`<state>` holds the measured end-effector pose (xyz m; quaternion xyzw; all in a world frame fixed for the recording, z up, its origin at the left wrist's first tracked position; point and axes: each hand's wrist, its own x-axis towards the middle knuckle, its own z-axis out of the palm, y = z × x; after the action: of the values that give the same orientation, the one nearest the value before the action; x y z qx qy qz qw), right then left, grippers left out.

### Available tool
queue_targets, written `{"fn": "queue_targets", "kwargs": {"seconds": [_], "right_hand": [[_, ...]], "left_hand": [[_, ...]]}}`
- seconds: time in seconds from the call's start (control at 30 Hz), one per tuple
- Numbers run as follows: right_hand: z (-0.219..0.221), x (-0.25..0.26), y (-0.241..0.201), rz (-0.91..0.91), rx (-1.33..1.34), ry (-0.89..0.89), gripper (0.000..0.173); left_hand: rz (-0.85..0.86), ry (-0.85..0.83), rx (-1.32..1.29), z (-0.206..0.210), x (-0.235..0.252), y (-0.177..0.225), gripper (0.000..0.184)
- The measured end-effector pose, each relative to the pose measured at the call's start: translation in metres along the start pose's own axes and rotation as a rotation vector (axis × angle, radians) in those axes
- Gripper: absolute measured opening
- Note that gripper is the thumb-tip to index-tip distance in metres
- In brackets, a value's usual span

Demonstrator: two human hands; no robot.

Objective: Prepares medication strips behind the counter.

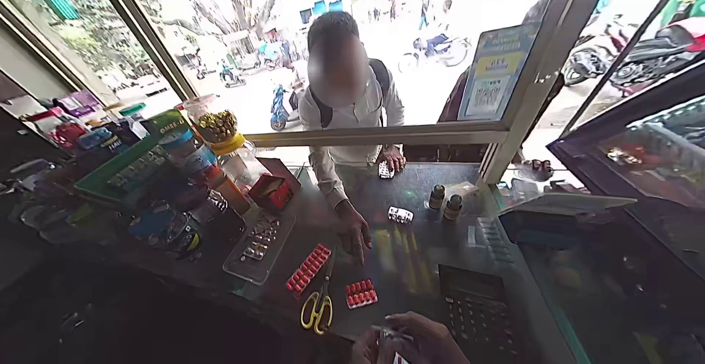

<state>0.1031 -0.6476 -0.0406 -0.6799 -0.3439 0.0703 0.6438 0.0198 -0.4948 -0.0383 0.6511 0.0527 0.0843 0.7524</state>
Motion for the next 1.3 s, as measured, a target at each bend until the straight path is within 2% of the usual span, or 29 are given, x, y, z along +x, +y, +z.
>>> {"fn": "queue_targets", "kwargs": {"seconds": [0.23,0.3,0.4,0.5,0.67,0.77,0.93,1.03,1.13,1.3], "right_hand": [[0.008,-0.012,0.01,0.043,0.086,0.123,0.016],[0.01,-0.004,0.011,0.076,0.152,0.195,0.016],[0.016,0.011,0.016,0.197,0.303,0.226,0.022],[0.031,0.024,0.025,0.27,0.374,0.231,0.024],[0.055,0.035,0.06,0.119,0.059,0.394,0.018],[0.062,0.036,0.076,0.07,-0.163,0.453,0.019],[0.067,0.034,0.087,0.019,-0.383,0.48,0.021],[0.069,0.033,0.087,-0.017,-0.462,0.465,0.02],[0.066,0.037,0.081,0.041,-0.457,0.455,0.018],[0.069,0.035,0.073,0.081,-0.459,0.459,0.017]], "left_hand": [[-0.153,-0.074,-0.073,-0.014,-0.005,0.0,0.013],[-0.203,-0.071,-0.116,-0.023,-0.001,0.0,0.02],[-0.228,0.01,-0.138,-0.039,0.008,0.004,0.026],[-0.153,0.187,-0.118,-0.063,0.029,0.016,0.026],[-0.016,0.413,-0.106,-0.116,0.072,0.037,0.022],[-0.011,0.455,-0.105,-0.141,0.09,0.045,0.023],[-0.02,0.464,-0.114,-0.162,0.107,0.055,0.023],[-0.011,0.485,-0.054,-0.169,0.115,0.052,0.021],[0.111,0.539,-0.032,-0.167,0.143,0.046,0.014],[0.226,0.666,0.065,-0.168,0.158,0.04,0.014]]}}
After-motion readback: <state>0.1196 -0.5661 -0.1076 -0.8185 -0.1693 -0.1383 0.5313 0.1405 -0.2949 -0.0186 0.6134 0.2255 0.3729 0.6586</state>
